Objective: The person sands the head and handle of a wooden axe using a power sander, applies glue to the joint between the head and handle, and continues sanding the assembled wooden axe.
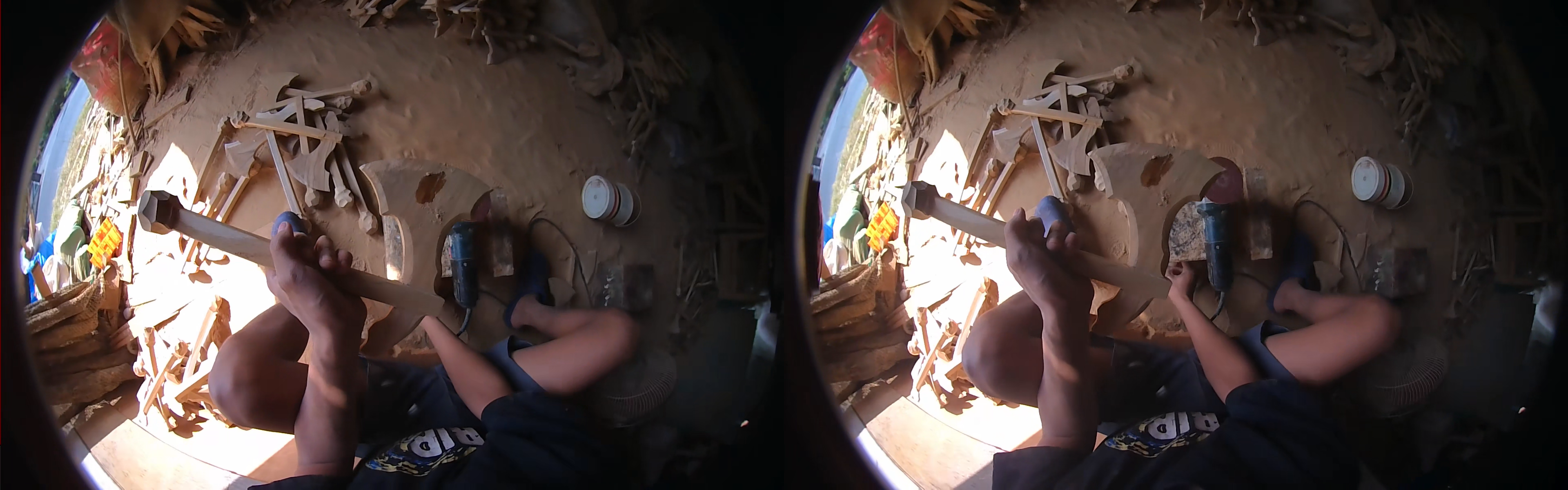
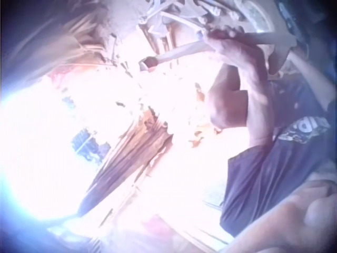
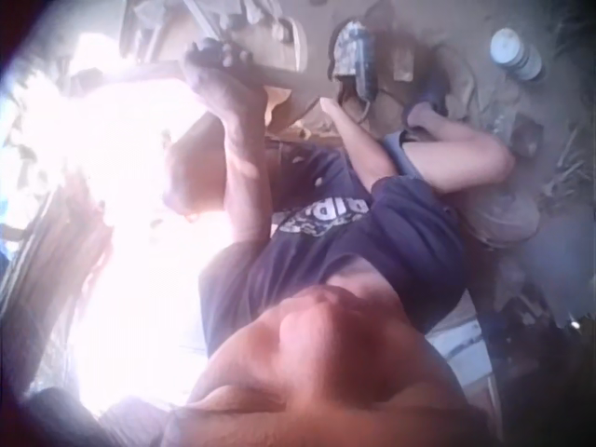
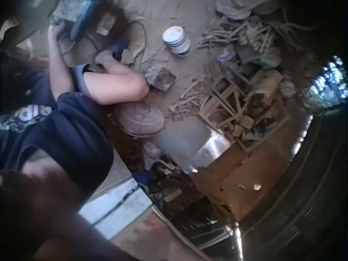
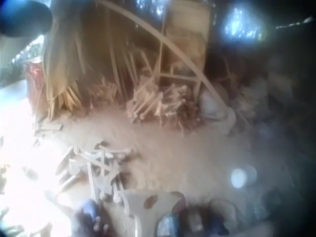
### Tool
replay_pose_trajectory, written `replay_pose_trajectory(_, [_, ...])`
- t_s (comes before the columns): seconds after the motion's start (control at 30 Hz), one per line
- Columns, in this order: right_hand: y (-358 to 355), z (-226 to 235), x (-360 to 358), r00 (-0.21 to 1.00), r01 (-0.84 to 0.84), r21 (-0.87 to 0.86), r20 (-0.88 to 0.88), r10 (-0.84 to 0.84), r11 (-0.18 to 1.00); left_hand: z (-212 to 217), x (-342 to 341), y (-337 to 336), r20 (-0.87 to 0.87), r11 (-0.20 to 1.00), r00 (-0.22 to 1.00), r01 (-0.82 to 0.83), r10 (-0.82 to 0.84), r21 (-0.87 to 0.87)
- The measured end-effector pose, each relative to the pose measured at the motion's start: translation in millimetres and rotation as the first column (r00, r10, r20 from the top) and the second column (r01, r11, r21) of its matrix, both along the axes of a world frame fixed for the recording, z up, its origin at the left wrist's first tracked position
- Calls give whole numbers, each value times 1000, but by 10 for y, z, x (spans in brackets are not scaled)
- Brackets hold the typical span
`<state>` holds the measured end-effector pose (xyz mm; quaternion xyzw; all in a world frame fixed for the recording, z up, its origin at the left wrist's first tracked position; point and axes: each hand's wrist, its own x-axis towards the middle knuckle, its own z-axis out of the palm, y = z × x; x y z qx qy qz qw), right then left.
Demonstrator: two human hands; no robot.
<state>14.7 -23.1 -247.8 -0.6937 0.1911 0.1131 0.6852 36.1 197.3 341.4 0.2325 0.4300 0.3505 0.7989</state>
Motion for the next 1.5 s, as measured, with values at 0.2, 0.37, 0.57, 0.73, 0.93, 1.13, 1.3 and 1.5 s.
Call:
replay_pose_trajectory(0.2, [831,3384,-325,277,-942,-307,-474,836,137,-103,-388,488,-153,970,968,-171,197,171])
replay_pose_trajectory(0.37, [-160,4054,410,842,-523,-521,-189,506,675,-136,-139,240,-164,985,986,46,-19,164])
replay_pose_trajectory(0.57, [-143,3167,611,871,-377,-611,24,491,696,-340,-72,289,-135,979,987,-54,82,197])
replay_pose_trajectory(0.73, [-107,3327,362,860,-508,-393,-186,475,767,-645,-178,598,-242,954,969,38,38,299])
replay_pose_trajectory(0.93, [-238,3338,723,754,-96,708,-408,516,700,-1429,-228,900,-433,922,896,248,-101,298])
replay_pose_trajectory(1.13, [-434,3155,600,952,-240,366,-94,292,899,-2370,-174,772,-391,972,899,233,-199,40])
replay_pose_trajectory(1.3, [-514,4006,727,926,-373,422,119,357,826,-2955,-133,728,-336,990,932,126,-138,-60])
replay_pose_trajectory(1.5, [-712,4671,1081,923,-281,448,-115,366,849,-3171,52,515,-517,987,850,153,-102,56])
